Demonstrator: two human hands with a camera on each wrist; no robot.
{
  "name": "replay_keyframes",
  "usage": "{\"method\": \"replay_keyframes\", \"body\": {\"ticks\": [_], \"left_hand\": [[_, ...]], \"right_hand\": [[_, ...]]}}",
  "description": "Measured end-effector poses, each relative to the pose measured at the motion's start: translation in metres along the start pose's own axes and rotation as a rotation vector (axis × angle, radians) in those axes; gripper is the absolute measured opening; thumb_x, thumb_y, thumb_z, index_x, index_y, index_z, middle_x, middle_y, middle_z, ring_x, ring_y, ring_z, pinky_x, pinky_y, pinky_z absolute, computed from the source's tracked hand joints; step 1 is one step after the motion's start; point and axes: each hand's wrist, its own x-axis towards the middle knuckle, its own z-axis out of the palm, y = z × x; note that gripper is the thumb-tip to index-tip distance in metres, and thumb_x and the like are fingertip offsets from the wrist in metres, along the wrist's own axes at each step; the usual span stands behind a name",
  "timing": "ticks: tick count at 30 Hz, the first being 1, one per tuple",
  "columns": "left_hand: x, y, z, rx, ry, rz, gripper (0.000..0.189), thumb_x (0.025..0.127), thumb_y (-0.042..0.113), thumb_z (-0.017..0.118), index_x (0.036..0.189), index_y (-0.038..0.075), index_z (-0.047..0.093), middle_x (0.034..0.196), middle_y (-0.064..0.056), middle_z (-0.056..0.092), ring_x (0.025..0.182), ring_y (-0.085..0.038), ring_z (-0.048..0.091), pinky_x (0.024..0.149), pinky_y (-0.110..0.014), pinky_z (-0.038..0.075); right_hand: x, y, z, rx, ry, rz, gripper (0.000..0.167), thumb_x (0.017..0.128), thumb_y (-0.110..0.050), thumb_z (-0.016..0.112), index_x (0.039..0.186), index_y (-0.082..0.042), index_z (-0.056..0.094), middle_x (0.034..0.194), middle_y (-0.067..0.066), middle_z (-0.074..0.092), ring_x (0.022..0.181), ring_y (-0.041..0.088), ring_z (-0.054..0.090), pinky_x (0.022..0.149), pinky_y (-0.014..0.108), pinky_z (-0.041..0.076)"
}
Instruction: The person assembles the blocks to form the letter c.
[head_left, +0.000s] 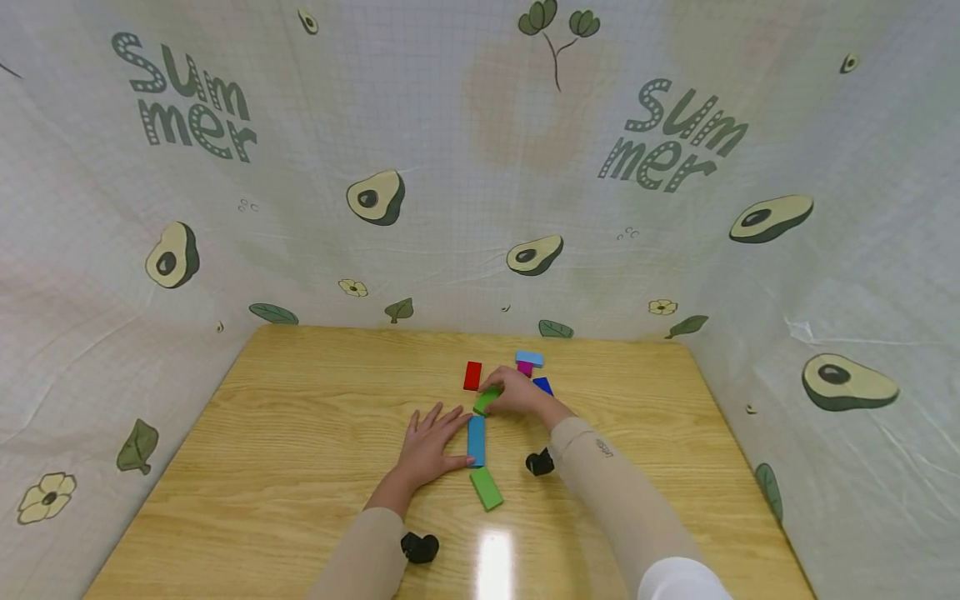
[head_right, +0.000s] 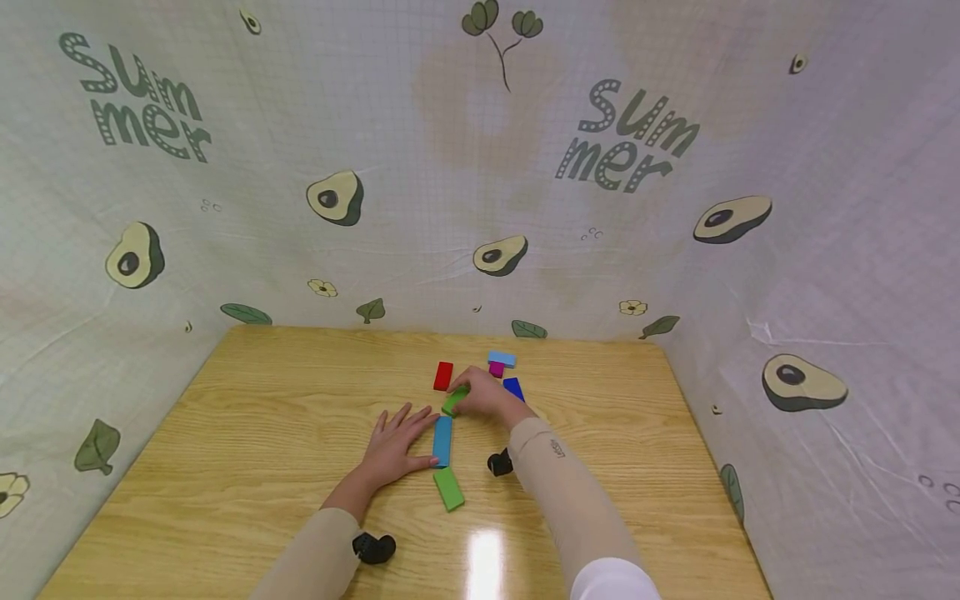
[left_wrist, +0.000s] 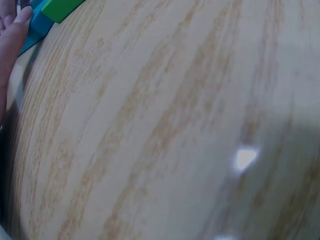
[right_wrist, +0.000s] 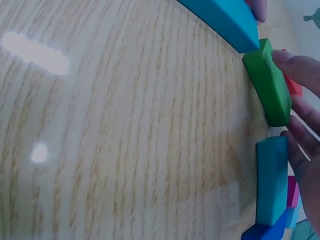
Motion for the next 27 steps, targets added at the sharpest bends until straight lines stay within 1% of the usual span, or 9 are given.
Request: {"method": "replay_keyframes", "body": {"ticks": [5, 6, 9, 12, 13, 16, 21, 27], "left_hand": [[0.0005, 0.0005, -0.0011, 0.004, -0.017, -0.007, 0.083, 0.083, 0.069, 0.058, 0.153, 0.031, 0.035, 0.157, 0.004, 0.029, 0.148, -0.030, 0.010, 0.112, -0.062, -0.003], [0.0008, 0.0002, -0.0012, 0.006, -0.013, -0.003, 0.083, 0.083, 0.069, 0.058, 0.152, 0.030, 0.036, 0.157, 0.003, 0.031, 0.147, -0.031, 0.011, 0.112, -0.062, -0.002], [0.0012, 0.0004, -0.0020, 0.008, -0.018, -0.007, 0.083, 0.083, 0.069, 0.059, 0.152, 0.030, 0.036, 0.157, 0.003, 0.031, 0.147, -0.031, 0.011, 0.112, -0.062, -0.001], [0.0013, 0.0002, -0.0017, 0.010, -0.008, -0.003, 0.082, 0.083, 0.068, 0.060, 0.152, 0.030, 0.037, 0.156, 0.002, 0.033, 0.147, -0.032, 0.013, 0.112, -0.063, 0.000], [0.0012, 0.0004, -0.0016, 0.011, -0.012, -0.007, 0.082, 0.083, 0.068, 0.060, 0.152, 0.031, 0.037, 0.157, 0.003, 0.032, 0.147, -0.031, 0.012, 0.112, -0.062, -0.001], [0.0010, 0.0003, -0.0010, 0.011, -0.004, -0.004, 0.081, 0.083, 0.067, 0.060, 0.152, 0.030, 0.037, 0.156, 0.003, 0.032, 0.147, -0.031, 0.013, 0.112, -0.063, -0.001], [0.0006, 0.0001, -0.0004, 0.009, 0.002, -0.003, 0.081, 0.084, 0.067, 0.060, 0.152, 0.030, 0.038, 0.156, 0.003, 0.033, 0.147, -0.031, 0.013, 0.112, -0.063, -0.001], [0.0009, -0.0006, -0.0001, 0.017, 0.002, -0.004, 0.081, 0.084, 0.068, 0.059, 0.152, 0.030, 0.038, 0.156, 0.003, 0.032, 0.147, -0.031, 0.013, 0.112, -0.063, 0.000]], "right_hand": [[-0.0014, 0.0018, 0.0004, 0.043, 0.002, -0.034, 0.027, 0.081, -0.014, 0.082, 0.107, -0.012, 0.076, 0.111, 0.002, 0.060, 0.103, 0.019, 0.053, 0.089, 0.034, 0.048], [-0.0025, 0.0013, 0.0000, 0.049, 0.006, -0.057, 0.026, 0.080, -0.013, 0.082, 0.105, -0.011, 0.076, 0.108, 0.002, 0.060, 0.101, 0.018, 0.054, 0.087, 0.033, 0.049], [-0.0035, -0.0002, -0.0002, 0.082, 0.012, -0.075, 0.025, 0.080, -0.011, 0.081, 0.104, -0.008, 0.076, 0.106, 0.003, 0.060, 0.098, 0.018, 0.054, 0.083, 0.031, 0.049], [-0.0031, -0.0028, 0.0007, 0.099, 0.018, -0.054, 0.024, 0.081, -0.008, 0.080, 0.105, -0.005, 0.076, 0.107, 0.006, 0.060, 0.099, 0.019, 0.054, 0.084, 0.033, 0.049], [-0.0020, -0.0027, 0.0017, 0.106, 0.017, -0.030, 0.025, 0.082, -0.007, 0.079, 0.106, -0.005, 0.075, 0.109, 0.006, 0.060, 0.101, 0.020, 0.054, 0.087, 0.035, 0.048], [0.0005, -0.0018, 0.0044, 0.094, 0.020, -0.009, 0.025, 0.082, -0.007, 0.079, 0.107, -0.006, 0.075, 0.110, 0.006, 0.060, 0.102, 0.021, 0.054, 0.088, 0.036, 0.048], [0.0028, -0.0012, 0.0063, 0.075, 0.022, -0.007, 0.025, 0.081, -0.008, 0.080, 0.106, -0.007, 0.075, 0.109, 0.004, 0.060, 0.101, 0.019, 0.054, 0.087, 0.034, 0.048], [0.0042, -0.0015, 0.0069, 0.066, 0.006, -0.010, 0.025, 0.081, -0.009, 0.080, 0.105, -0.008, 0.075, 0.110, 0.003, 0.059, 0.102, 0.018, 0.054, 0.088, 0.034, 0.048]]}}
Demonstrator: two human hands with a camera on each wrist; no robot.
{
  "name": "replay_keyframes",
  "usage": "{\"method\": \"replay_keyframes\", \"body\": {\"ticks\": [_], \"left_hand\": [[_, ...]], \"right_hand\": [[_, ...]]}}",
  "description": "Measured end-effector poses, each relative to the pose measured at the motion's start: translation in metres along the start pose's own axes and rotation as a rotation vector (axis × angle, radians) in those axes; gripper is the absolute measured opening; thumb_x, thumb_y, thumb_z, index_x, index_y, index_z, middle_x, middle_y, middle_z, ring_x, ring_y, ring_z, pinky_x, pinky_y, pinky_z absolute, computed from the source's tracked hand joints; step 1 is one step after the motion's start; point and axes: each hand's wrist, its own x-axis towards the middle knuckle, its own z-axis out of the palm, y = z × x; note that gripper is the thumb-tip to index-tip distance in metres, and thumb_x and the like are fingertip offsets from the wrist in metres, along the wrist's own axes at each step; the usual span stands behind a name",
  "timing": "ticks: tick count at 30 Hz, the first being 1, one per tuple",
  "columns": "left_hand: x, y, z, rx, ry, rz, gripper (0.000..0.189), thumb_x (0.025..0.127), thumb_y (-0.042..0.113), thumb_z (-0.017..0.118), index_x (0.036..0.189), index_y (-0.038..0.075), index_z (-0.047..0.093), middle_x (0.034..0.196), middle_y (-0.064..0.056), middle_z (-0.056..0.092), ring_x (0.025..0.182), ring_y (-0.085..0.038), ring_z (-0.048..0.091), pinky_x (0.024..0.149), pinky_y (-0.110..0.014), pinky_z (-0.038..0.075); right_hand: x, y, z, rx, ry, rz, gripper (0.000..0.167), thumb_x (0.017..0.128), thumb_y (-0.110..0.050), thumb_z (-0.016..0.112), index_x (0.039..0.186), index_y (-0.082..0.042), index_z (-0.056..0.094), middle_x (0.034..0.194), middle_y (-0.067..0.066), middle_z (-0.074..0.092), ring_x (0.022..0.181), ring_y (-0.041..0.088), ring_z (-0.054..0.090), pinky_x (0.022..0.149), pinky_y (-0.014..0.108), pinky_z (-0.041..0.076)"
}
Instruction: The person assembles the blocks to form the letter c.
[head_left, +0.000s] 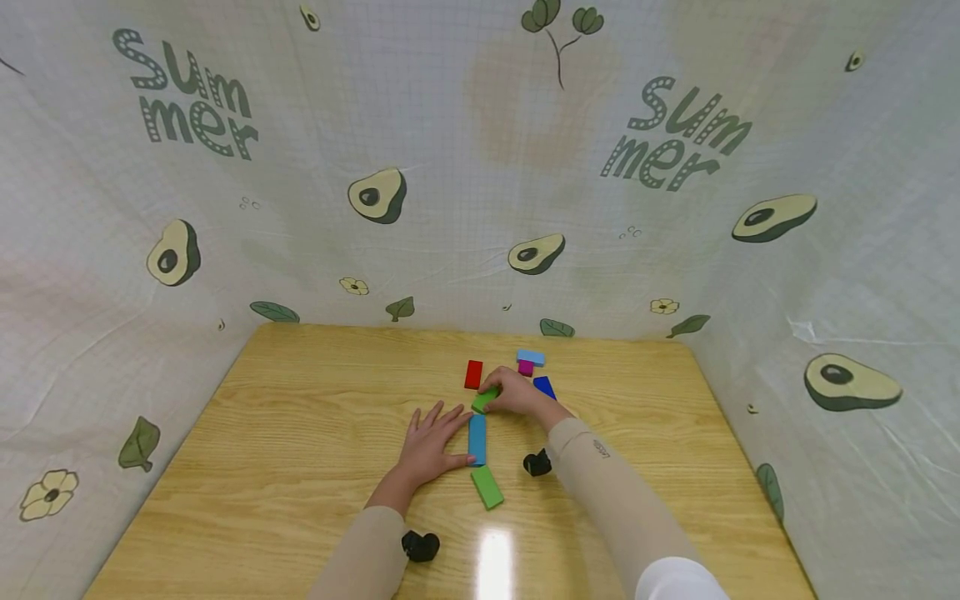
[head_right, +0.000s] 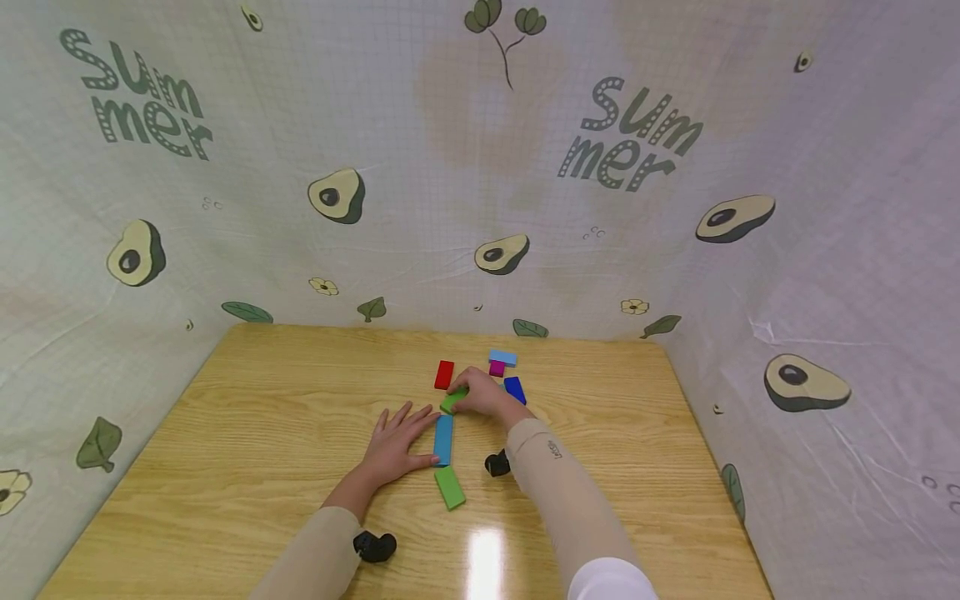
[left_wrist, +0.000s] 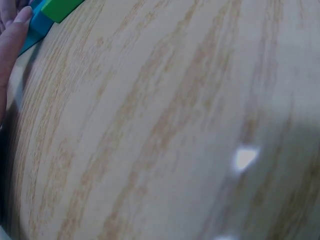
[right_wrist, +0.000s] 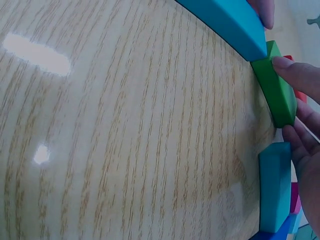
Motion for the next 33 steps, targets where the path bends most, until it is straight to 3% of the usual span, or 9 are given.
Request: {"method": "replay_keyframes", "body": {"ticks": [14, 19, 25, 33], "left_hand": [[0.001, -0.004, 0.000, -0.006, 0.039, 0.030, 0.081, 0.083, 0.069, 0.059, 0.150, 0.025, 0.042, 0.154, -0.001, 0.037, 0.145, -0.035, 0.018, 0.110, -0.065, 0.003], [0.001, -0.004, -0.001, 0.003, 0.009, 0.006, 0.081, 0.083, 0.069, 0.058, 0.151, 0.028, 0.039, 0.156, 0.002, 0.033, 0.147, -0.032, 0.014, 0.112, -0.063, 0.001], [0.001, -0.003, 0.000, 0.001, -0.001, -0.002, 0.081, 0.083, 0.069, 0.059, 0.151, 0.029, 0.038, 0.156, 0.003, 0.032, 0.147, -0.031, 0.013, 0.112, -0.063, 0.000], [0.000, -0.002, 0.002, 0.009, 0.004, 0.009, 0.082, 0.083, 0.071, 0.057, 0.152, 0.030, 0.037, 0.156, 0.004, 0.032, 0.147, -0.031, 0.014, 0.112, -0.063, 0.002]], "right_hand": [[0.000, -0.007, -0.001, 0.002, -0.018, -0.005, 0.023, 0.082, -0.008, 0.079, 0.104, -0.008, 0.075, 0.109, 0.004, 0.060, 0.101, 0.019, 0.055, 0.088, 0.034, 0.049], [0.000, -0.009, -0.003, -0.004, -0.018, -0.006, 0.023, 0.082, -0.009, 0.079, 0.105, -0.008, 0.075, 0.110, 0.004, 0.060, 0.102, 0.020, 0.054, 0.089, 0.036, 0.048], [0.002, -0.011, -0.007, -0.007, 0.037, 0.036, 0.025, 0.083, -0.012, 0.079, 0.108, -0.007, 0.074, 0.111, 0.005, 0.059, 0.104, 0.023, 0.055, 0.094, 0.041, 0.047], [0.015, -0.007, -0.003, -0.096, 0.119, 0.045, 0.031, 0.084, -0.015, 0.079, 0.113, -0.008, 0.072, 0.118, 0.008, 0.055, 0.111, 0.026, 0.052, 0.099, 0.041, 0.044]]}}
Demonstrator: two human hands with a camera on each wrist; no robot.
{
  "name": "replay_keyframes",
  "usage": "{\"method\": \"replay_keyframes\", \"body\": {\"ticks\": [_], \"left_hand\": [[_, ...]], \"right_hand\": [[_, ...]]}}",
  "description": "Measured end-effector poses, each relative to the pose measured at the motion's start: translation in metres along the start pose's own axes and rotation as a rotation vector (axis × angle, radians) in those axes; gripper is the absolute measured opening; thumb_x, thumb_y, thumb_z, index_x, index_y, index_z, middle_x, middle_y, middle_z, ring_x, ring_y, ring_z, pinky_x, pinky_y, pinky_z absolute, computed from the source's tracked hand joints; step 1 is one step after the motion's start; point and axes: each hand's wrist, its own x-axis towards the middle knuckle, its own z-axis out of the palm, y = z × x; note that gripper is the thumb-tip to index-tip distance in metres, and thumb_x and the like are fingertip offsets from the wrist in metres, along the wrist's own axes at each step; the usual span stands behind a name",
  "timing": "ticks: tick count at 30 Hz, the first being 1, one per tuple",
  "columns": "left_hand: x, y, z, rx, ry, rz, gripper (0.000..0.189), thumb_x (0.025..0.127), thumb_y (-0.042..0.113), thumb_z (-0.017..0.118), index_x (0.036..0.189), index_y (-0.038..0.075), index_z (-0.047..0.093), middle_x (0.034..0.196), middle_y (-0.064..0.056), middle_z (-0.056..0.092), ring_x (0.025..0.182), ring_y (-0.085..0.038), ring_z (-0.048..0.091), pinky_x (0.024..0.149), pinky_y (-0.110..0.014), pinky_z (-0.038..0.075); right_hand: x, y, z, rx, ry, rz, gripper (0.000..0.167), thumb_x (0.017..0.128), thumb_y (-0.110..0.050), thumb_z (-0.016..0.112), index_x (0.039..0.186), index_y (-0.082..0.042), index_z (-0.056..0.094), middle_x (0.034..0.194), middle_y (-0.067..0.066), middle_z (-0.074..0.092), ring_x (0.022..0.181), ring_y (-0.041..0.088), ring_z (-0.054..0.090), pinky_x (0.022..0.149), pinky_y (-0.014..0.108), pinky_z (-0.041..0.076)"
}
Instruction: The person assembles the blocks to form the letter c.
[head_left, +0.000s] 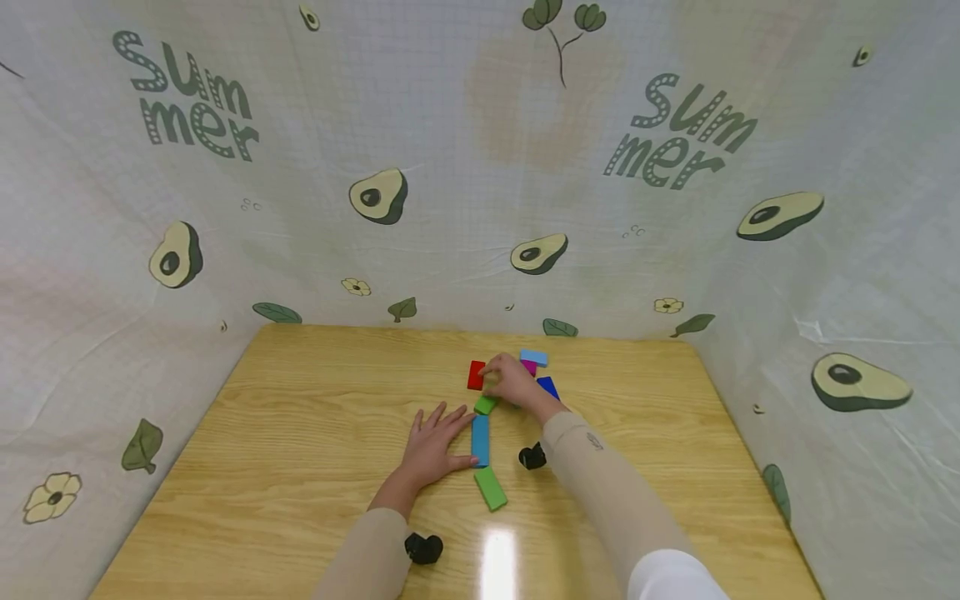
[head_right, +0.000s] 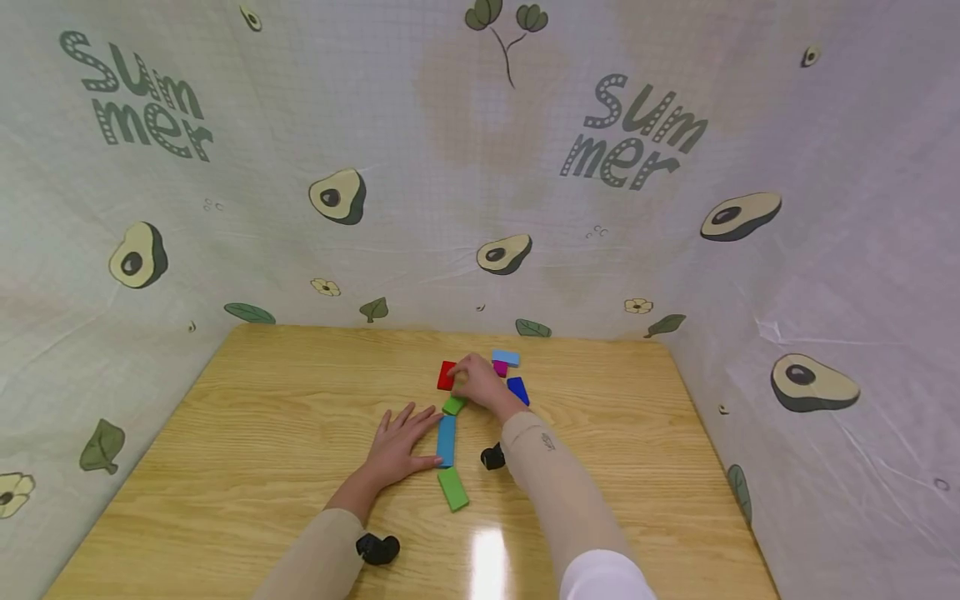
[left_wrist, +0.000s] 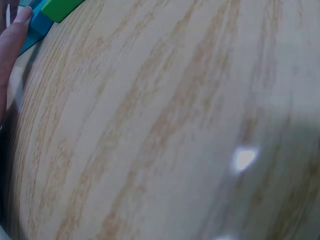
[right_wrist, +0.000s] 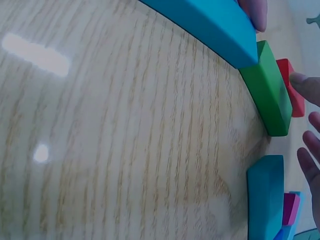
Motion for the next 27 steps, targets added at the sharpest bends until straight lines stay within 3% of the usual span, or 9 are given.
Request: {"method": "replay_keyframes", "body": {"ticks": [15, 27], "left_hand": [[-0.002, 0.002, 0.000, -0.018, 0.012, 0.018, 0.081, 0.084, 0.069, 0.058, 0.152, 0.029, 0.038, 0.156, 0.002, 0.033, 0.146, -0.033, 0.016, 0.111, -0.064, 0.001], [-0.001, 0.002, 0.000, -0.003, 0.024, 0.017, 0.080, 0.084, 0.068, 0.059, 0.151, 0.029, 0.039, 0.156, 0.003, 0.032, 0.146, -0.033, 0.016, 0.112, -0.063, 0.002]], "right_hand": [[0.016, -0.002, 0.008, -0.008, -0.004, 0.029, 0.039, 0.081, -0.017, 0.082, 0.118, -0.010, 0.071, 0.133, 0.016, 0.050, 0.122, 0.034, 0.048, 0.105, 0.046, 0.039], [0.020, -0.004, 0.009, -0.005, 0.011, 0.021, 0.035, 0.081, -0.016, 0.082, 0.114, -0.009, 0.072, 0.120, 0.013, 0.056, 0.110, 0.029, 0.054, 0.097, 0.042, 0.045]]}}
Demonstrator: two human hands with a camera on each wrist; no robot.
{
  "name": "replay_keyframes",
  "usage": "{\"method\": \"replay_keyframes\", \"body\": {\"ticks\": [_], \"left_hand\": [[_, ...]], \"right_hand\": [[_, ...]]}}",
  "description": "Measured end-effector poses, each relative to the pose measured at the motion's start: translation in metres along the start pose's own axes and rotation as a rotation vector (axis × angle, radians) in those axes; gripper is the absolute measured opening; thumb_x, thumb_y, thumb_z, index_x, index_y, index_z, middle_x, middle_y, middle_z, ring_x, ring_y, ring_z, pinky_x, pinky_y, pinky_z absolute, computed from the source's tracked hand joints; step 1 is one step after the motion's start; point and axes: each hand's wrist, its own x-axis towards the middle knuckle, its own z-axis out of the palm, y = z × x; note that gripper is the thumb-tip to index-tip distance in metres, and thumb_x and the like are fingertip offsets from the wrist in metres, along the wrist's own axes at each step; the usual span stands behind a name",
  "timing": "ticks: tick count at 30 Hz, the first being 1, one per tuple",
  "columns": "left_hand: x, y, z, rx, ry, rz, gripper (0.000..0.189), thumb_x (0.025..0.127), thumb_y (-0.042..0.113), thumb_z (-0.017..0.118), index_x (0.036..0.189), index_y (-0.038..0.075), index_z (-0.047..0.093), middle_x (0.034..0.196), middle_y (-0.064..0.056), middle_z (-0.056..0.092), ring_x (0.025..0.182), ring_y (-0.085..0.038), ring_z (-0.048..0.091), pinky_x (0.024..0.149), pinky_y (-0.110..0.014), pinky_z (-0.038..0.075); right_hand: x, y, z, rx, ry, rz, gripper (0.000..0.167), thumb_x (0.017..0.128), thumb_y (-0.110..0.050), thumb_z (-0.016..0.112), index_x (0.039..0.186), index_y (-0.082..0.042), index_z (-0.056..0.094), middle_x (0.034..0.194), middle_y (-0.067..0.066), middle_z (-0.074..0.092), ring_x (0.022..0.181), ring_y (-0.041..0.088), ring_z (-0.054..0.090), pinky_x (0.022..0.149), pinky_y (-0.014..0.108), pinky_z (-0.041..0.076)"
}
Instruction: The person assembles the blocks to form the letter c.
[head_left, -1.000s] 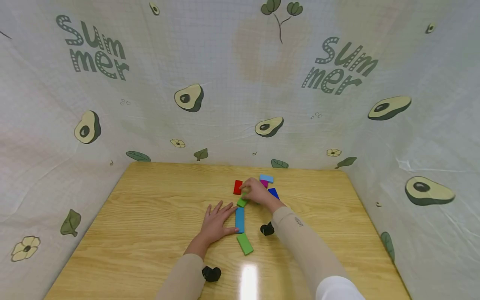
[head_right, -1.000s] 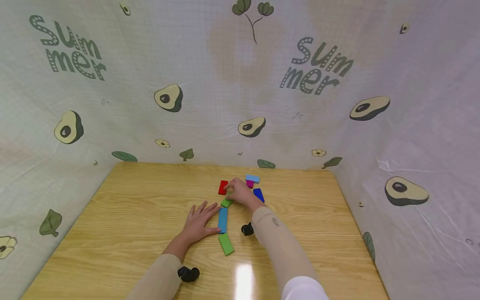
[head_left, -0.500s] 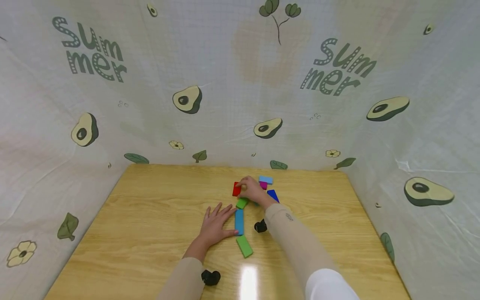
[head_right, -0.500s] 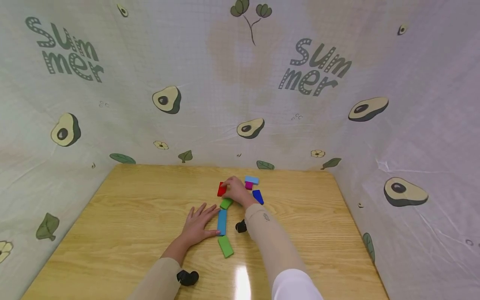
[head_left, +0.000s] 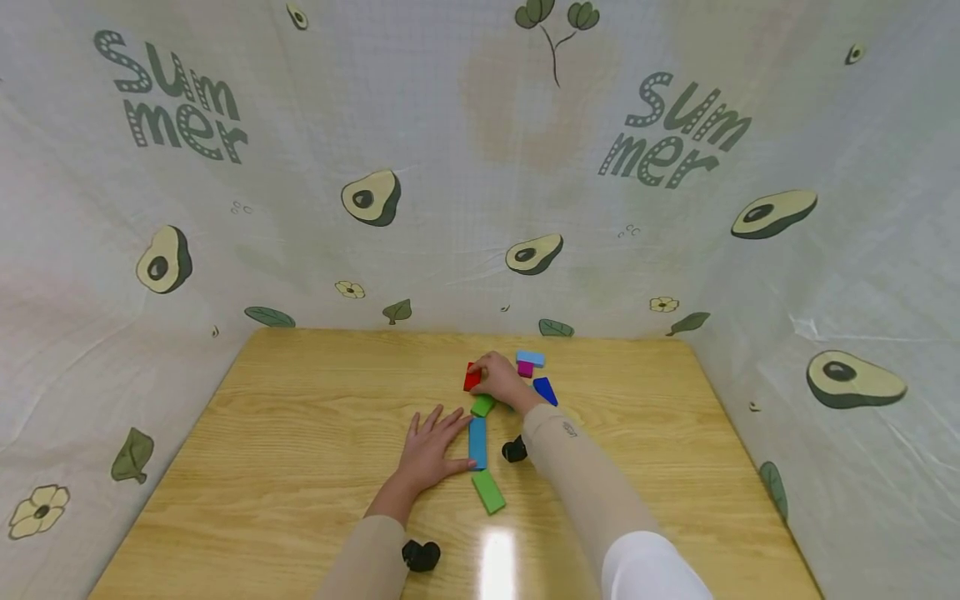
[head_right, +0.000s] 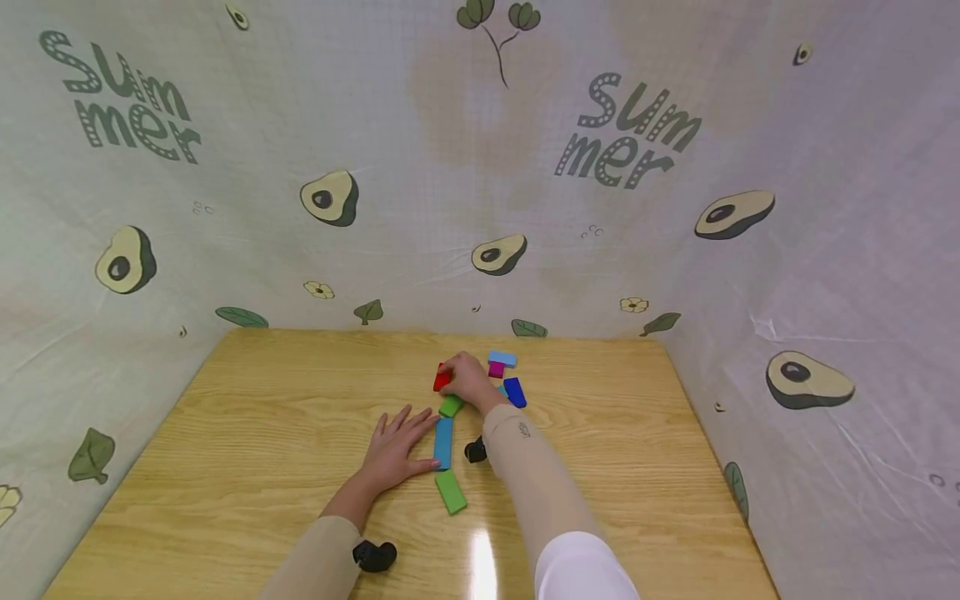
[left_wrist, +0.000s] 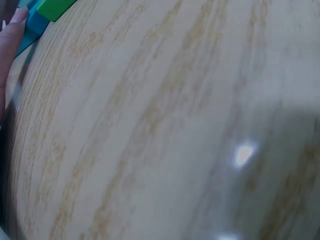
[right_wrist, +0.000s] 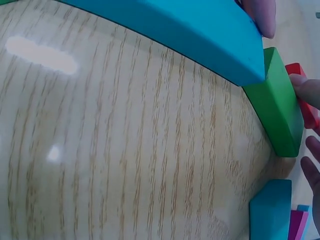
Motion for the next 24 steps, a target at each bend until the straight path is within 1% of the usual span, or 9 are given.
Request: {"method": "replay_keyframes", "body": {"ticks": [5, 9, 14, 18, 21, 24], "left_hand": [[0.001, 0.001, 0.000, 0.003, -0.007, -0.005, 0.081, 0.084, 0.068, 0.058, 0.152, 0.030, 0.038, 0.157, 0.003, 0.032, 0.146, -0.033, 0.015, 0.112, -0.063, 0.001], [0.001, 0.001, -0.001, -0.003, 0.002, 0.005, 0.081, 0.083, 0.068, 0.059, 0.151, 0.028, 0.039, 0.156, 0.001, 0.034, 0.146, -0.035, 0.017, 0.111, -0.065, 0.003], [0.000, 0.002, 0.000, 0.000, 0.008, 0.022, 0.081, 0.083, 0.069, 0.058, 0.150, 0.027, 0.041, 0.155, 0.000, 0.035, 0.145, -0.036, 0.019, 0.110, -0.065, 0.005], [0.000, 0.002, -0.001, -0.002, -0.011, 0.010, 0.082, 0.083, 0.070, 0.058, 0.151, 0.028, 0.039, 0.156, 0.000, 0.034, 0.146, -0.035, 0.017, 0.111, -0.065, 0.004], [0.000, 0.002, -0.001, 0.014, -0.028, -0.005, 0.083, 0.083, 0.071, 0.056, 0.152, 0.029, 0.037, 0.157, 0.002, 0.032, 0.146, -0.033, 0.014, 0.111, -0.064, 0.002], [0.000, 0.001, 0.000, 0.028, -0.024, -0.010, 0.082, 0.083, 0.071, 0.056, 0.152, 0.030, 0.037, 0.156, 0.002, 0.032, 0.146, -0.033, 0.015, 0.111, -0.064, 0.002]], "right_hand": [[-0.005, -0.002, -0.005, 0.013, 0.012, 0.016, 0.035, 0.081, -0.018, 0.082, 0.113, -0.009, 0.072, 0.121, 0.013, 0.055, 0.111, 0.029, 0.053, 0.097, 0.041, 0.045], [-0.010, 0.000, -0.008, 0.010, 0.027, 0.022, 0.034, 0.081, -0.021, 0.082, 0.112, -0.010, 0.072, 0.122, 0.012, 0.055, 0.113, 0.028, 0.052, 0.097, 0.042, 0.045], [-0.021, 0.004, -0.013, 0.008, 0.046, 0.029, 0.033, 0.082, -0.023, 0.081, 0.112, -0.012, 0.072, 0.122, 0.010, 0.054, 0.112, 0.027, 0.052, 0.096, 0.041, 0.045], [-0.032, 0.005, -0.017, 0.031, 0.052, 0.039, 0.032, 0.083, -0.022, 0.080, 0.112, -0.013, 0.071, 0.124, 0.010, 0.052, 0.114, 0.027, 0.051, 0.098, 0.041, 0.045], [-0.041, 0.005, -0.021, 0.061, 0.051, 0.049, 0.032, 0.084, -0.021, 0.079, 0.113, -0.014, 0.071, 0.125, 0.008, 0.051, 0.117, 0.027, 0.050, 0.100, 0.042, 0.043], [-0.049, 0.004, -0.025, 0.088, 0.035, 0.041, 0.031, 0.084, -0.019, 0.079, 0.113, -0.014, 0.071, 0.126, 0.008, 0.050, 0.118, 0.027, 0.049, 0.100, 0.042, 0.043]]}}
